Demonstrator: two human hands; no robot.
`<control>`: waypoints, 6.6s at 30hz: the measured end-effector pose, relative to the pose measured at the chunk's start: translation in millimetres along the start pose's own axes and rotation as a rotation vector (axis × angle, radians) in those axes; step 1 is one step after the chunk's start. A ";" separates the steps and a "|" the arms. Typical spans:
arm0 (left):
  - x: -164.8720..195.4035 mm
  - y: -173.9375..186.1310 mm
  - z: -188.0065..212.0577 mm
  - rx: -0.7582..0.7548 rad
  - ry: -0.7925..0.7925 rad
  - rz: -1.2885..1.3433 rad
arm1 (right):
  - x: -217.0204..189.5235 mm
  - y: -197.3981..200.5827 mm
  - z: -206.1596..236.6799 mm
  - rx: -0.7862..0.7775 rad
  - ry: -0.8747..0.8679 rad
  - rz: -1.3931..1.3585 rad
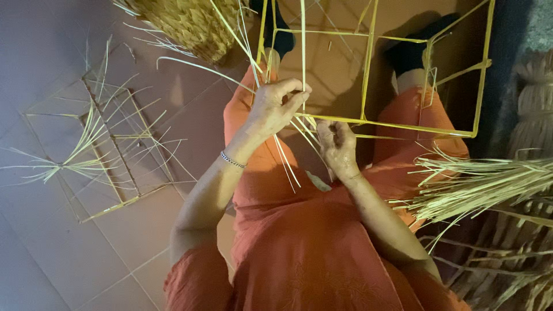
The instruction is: The person sits on the floor and weaves thin dried straw strips into a yellow wire frame. They repeatedly insert, pull, and adjust the straw strands to cover the frame's grid.
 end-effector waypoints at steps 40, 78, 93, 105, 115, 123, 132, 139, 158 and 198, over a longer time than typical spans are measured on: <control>-9.0 -14.3 14.1 -0.091 0.234 0.194 | -150.7 31.0 -7.3 -0.261 0.293 0.586; -21.6 -42.0 3.0 -0.372 0.366 -0.034 | -88.6 7.4 21.1 -0.040 0.323 0.573; -4.6 -50.9 -1.0 -0.425 0.089 -0.458 | -23.9 -8.8 14.6 -0.114 -0.006 0.142; -24.1 -45.9 2.2 -0.382 0.254 -0.189 | -30.8 -15.9 36.3 -0.058 -0.152 0.106; -46.8 -52.9 18.4 -0.532 0.417 -0.211 | -48.3 -7.4 22.5 -0.009 0.058 0.093; -10.2 -55.4 15.3 -0.468 0.261 -0.180 | -114.3 11.8 25.3 -0.005 0.338 0.680; 20.4 -52.6 8.4 -0.321 -0.080 -0.302 | -158.5 19.8 10.6 -0.018 0.623 0.980; 2.8 -62.2 17.5 -0.300 -0.176 -0.280 | -161.2 12.9 13.9 -0.207 0.535 0.655; 1.8 -50.6 13.9 -0.284 0.041 -0.185 | -204.4 26.3 -27.7 0.183 0.847 1.175; -10.6 -68.9 10.8 -0.535 0.412 -0.120 | -119.6 21.6 22.2 -0.001 0.433 0.863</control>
Point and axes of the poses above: each hand's wrist, its own z-axis away from the middle knuckle, its own y-axis out of the back of the hand, x = y × z, the point moved 10 cm from there along -z, towards the middle knuckle, and after that the axes turned 5 degrees about z, right-handed, at the moved point
